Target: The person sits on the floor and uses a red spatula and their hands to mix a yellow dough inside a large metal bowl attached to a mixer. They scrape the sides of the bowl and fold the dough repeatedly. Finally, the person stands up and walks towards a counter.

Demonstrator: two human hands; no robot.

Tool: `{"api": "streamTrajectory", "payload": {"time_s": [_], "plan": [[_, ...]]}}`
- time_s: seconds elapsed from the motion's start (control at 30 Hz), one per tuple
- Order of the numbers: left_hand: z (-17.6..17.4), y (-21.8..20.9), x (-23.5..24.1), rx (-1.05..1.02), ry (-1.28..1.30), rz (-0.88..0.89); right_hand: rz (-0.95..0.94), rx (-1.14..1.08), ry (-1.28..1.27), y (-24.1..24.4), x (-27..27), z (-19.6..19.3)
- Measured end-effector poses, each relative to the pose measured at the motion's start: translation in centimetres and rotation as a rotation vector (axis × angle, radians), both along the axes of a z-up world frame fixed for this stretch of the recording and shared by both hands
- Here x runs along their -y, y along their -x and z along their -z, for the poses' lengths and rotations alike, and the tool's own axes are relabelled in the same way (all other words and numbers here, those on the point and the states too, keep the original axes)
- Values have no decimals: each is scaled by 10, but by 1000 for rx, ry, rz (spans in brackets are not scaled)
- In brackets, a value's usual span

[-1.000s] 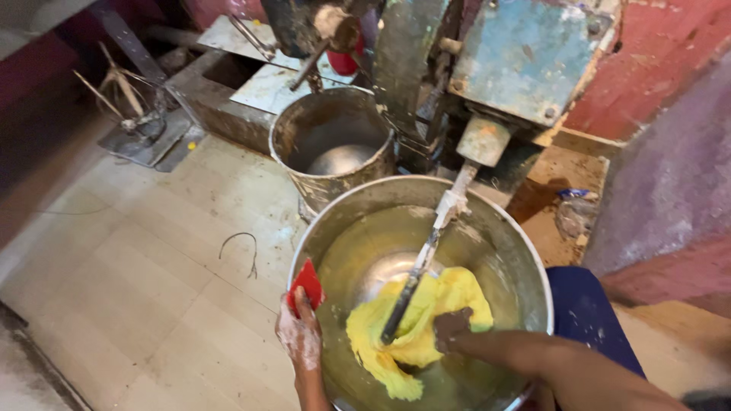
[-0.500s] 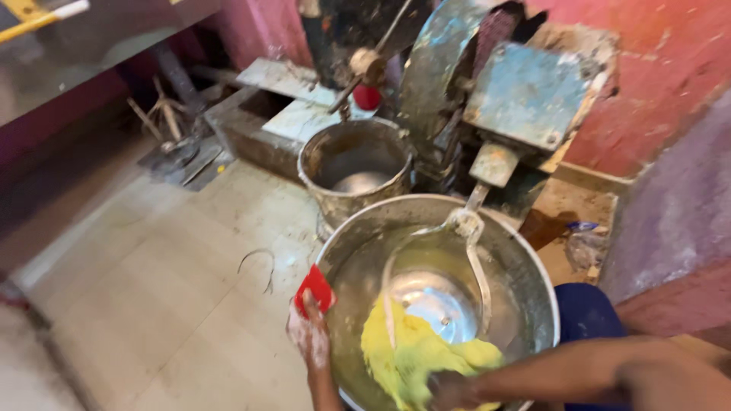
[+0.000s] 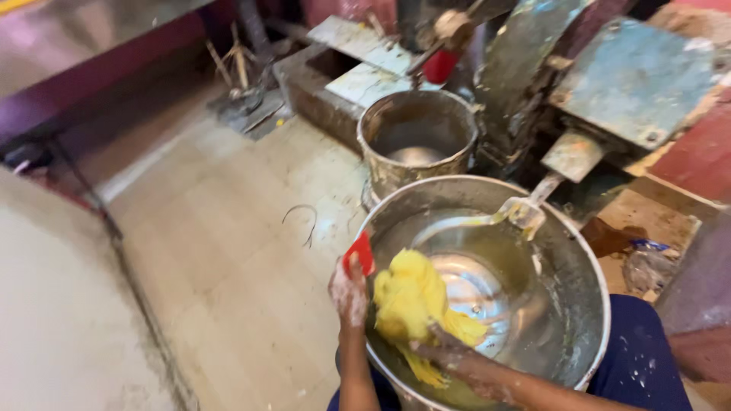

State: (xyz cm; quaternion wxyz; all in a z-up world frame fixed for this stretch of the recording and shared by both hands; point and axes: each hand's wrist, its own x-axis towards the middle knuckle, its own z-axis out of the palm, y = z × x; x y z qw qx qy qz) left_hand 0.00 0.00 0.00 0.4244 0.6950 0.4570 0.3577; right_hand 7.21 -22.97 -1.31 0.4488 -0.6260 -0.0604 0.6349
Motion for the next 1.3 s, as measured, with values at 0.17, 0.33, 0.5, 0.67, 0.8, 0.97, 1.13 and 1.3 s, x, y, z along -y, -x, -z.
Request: {"api": "streamTrajectory", "payload": {"time_s": [0.17,0.33,0.5,0.67,0.8,0.97,1.13,1.3], "plan": [[5,7,22,18,-128,47,14,197,-34,-26,16,-15],[21,25,39,39,-22,132,-212,542,-259,-30,70,-24],[30,32,43,-18,-237,135,-365,868,-343,-59,108,-15],[25,36,46,-11,-220,159,-700,1236,-139,-107,131,14],[20,35,47,-169,-218,176,-940,1161,-77,-152,135,52],[25,35,48,-137,-225,179,-1504,928,62,-188,128,102],[36,32,46,-113,-331,140,-1440,1466,33,-199,101,150],[33,31,47,-162,-108,145,-885,1409,187,-151,36,172]]}}
